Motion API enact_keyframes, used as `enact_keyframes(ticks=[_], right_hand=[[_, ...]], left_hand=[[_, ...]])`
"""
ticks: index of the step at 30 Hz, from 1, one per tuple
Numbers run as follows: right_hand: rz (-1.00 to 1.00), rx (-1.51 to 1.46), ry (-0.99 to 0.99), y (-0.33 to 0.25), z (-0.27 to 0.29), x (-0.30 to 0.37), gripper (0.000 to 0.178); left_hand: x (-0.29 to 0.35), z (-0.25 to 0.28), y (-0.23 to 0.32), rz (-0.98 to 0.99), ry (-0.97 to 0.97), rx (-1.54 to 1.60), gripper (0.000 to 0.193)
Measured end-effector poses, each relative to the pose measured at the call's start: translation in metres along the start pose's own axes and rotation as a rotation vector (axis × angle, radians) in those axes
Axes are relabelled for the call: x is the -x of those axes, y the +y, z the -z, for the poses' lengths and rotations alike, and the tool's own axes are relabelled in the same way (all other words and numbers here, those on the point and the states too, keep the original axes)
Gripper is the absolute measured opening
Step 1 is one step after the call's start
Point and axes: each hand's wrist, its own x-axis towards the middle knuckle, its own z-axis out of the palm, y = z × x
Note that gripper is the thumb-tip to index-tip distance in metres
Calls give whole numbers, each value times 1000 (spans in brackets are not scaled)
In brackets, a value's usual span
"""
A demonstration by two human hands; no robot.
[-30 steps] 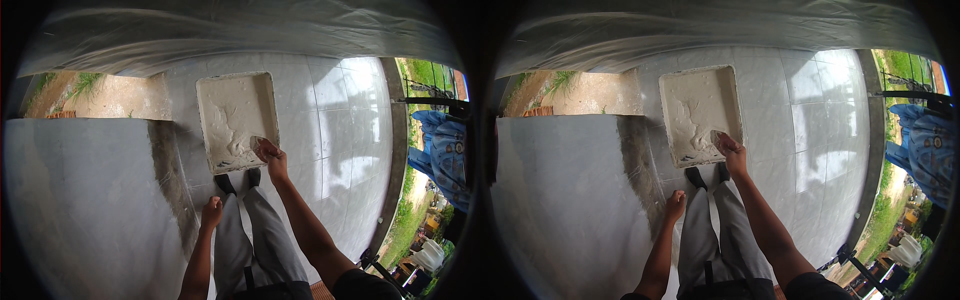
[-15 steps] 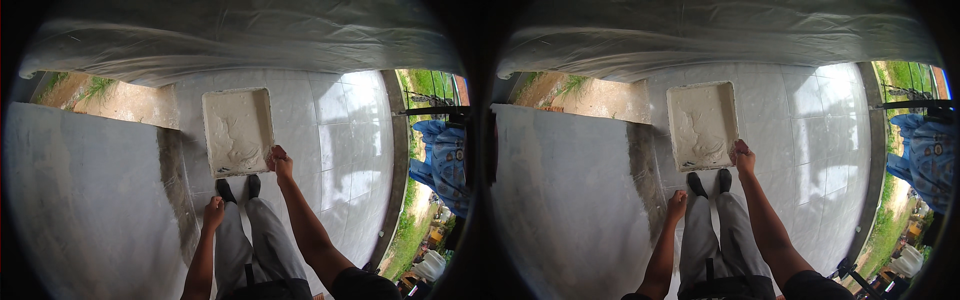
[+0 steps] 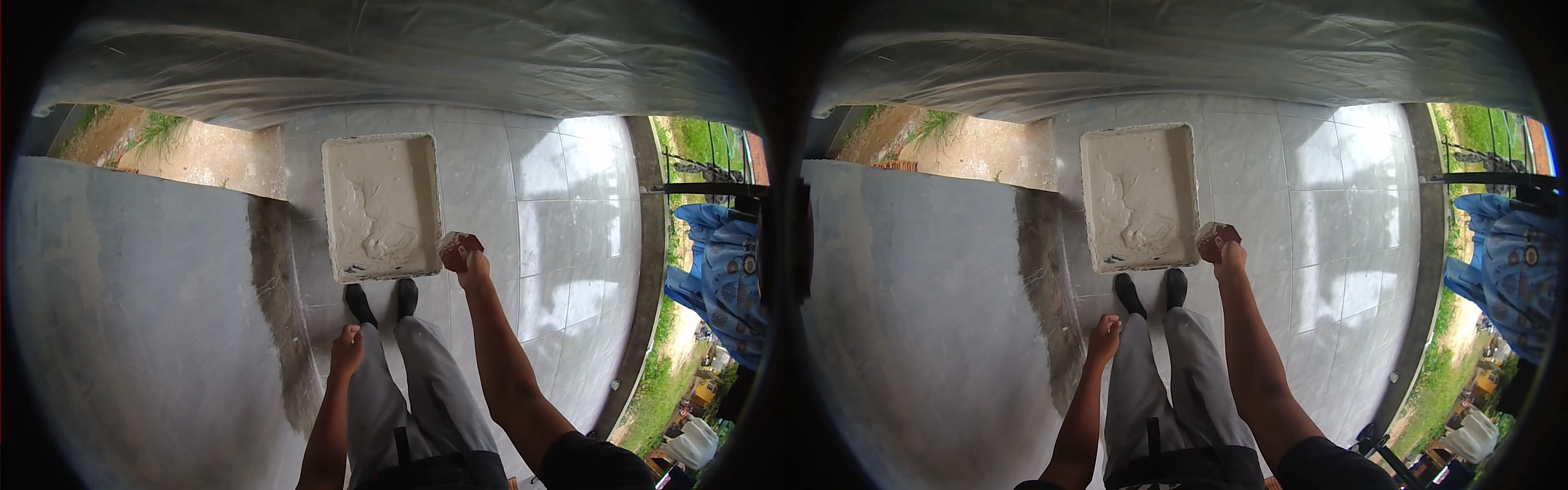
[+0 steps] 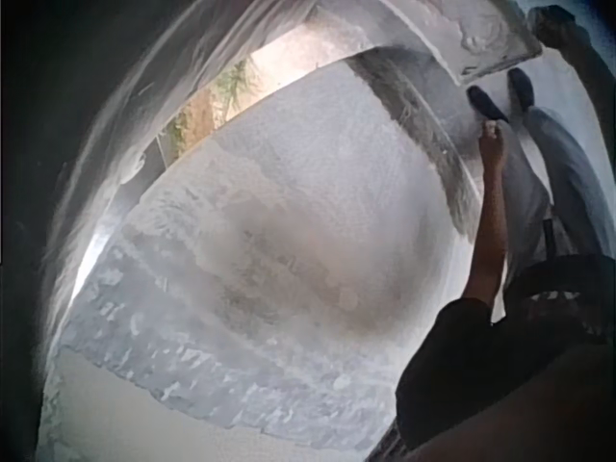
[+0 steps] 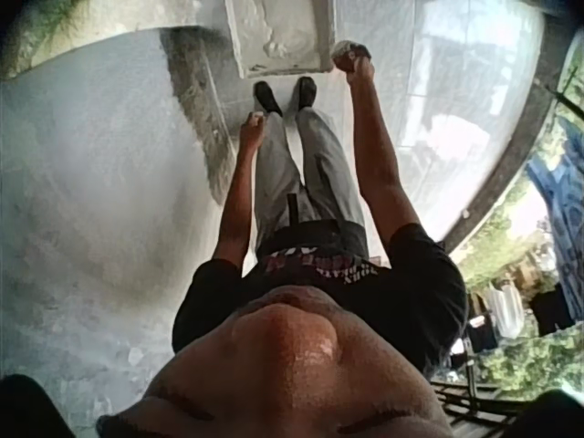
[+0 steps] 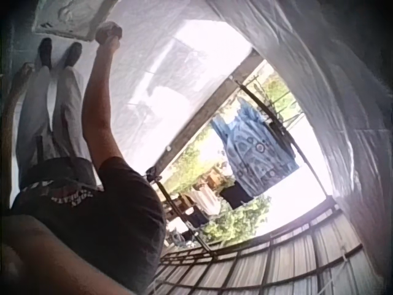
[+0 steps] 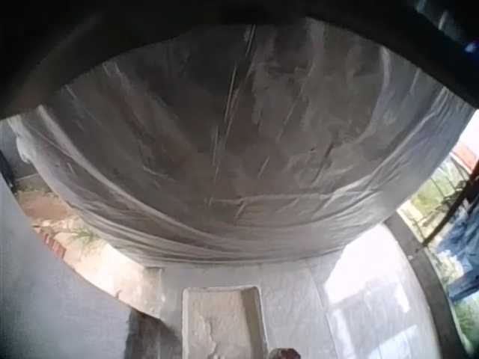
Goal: Applying and smoothing wall putty or plaster on an exterior wall using a handheld spreader tool.
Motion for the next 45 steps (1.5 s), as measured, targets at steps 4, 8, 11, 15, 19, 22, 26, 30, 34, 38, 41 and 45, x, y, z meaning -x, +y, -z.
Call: enact_keyframes(ticks=[4,8,11,15,19,22,26,30,34,38,41,45], right_hand=[[-35,-88,-33,-8,-8,-14,46],[-10,-218,-102,-32,-7,-25,42],[34,-289,-272,-47,-14,-6,36],[152,-296,-727,-55,-30,47,42],[85,-326,-809,-72,-55,121,40],[-11,-351,-934,-75,-70,154,36],[-149,-381,-1016,-84,-109,231,25],[-316,-406,-1276,-83,-140,282,38],[-384,-326,-1272,-70,-169,353,52],[-471,-251,-1428,-39,-183,430,46],[-592,-222,-1563,-20,-178,495,41],[-674,-121,-1682,10,-163,573,40]], left_hand=[[4,-3,5,3,3,-3,35],[7,-5,11,-1,14,-4,35],[15,0,15,-18,50,13,35],[30,13,32,-43,102,-13,36],[40,29,72,-107,174,29,38],[51,47,106,-195,266,94,32],[84,89,157,-410,425,141,25],[135,129,192,-569,656,169,26],[205,170,201,-595,852,137,29],[290,202,185,-598,1075,76,29],[362,213,179,-608,1232,51,29],[455,216,169,-622,1408,21,30]])
